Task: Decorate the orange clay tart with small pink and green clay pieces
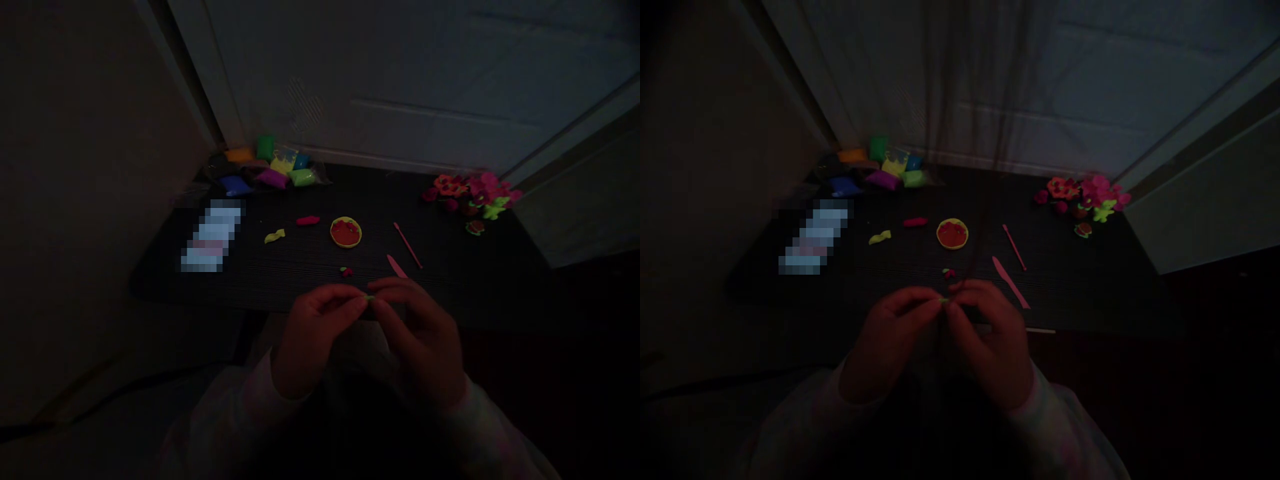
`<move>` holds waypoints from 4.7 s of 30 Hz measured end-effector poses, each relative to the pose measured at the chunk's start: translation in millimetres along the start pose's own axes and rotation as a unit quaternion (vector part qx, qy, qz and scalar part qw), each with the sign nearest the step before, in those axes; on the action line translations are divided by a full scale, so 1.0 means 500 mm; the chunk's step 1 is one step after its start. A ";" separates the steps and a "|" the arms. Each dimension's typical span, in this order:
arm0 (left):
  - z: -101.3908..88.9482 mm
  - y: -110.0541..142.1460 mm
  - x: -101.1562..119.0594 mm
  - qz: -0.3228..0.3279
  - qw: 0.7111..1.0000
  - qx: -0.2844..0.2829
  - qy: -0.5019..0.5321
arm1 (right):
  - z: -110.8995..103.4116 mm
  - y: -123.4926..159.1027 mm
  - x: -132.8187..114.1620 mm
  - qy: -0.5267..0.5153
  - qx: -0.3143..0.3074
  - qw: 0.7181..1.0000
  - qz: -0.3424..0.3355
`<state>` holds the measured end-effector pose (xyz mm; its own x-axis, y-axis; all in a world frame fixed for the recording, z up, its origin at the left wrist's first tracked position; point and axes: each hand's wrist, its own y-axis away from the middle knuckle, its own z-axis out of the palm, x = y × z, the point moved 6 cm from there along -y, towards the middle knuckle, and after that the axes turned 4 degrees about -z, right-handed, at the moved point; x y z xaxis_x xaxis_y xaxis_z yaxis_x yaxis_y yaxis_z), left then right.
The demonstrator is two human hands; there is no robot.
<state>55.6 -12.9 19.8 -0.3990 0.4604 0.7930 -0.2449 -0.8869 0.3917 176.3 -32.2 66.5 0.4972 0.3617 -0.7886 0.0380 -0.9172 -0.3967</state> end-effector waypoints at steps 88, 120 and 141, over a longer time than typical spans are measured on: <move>-0.124 -0.056 0.023 0.105 0.990 0.081 0.038 | -0.024 0.007 0.130 0.037 0.134 0.990 0.023; -0.120 -0.066 0.016 0.025 0.993 0.112 0.035 | -0.003 0.007 0.143 0.136 0.032 0.990 0.000; -0.152 -0.079 -0.008 -0.161 0.968 0.176 -0.072 | 0.018 -0.023 0.142 0.292 -0.106 0.950 -0.022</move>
<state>-0.2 23.4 -34.2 -0.2193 0.7274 0.6503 -0.0094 -0.6680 0.7441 203.6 5.6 10.8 0.8846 0.3025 -0.3548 0.2128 -0.9390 -0.2700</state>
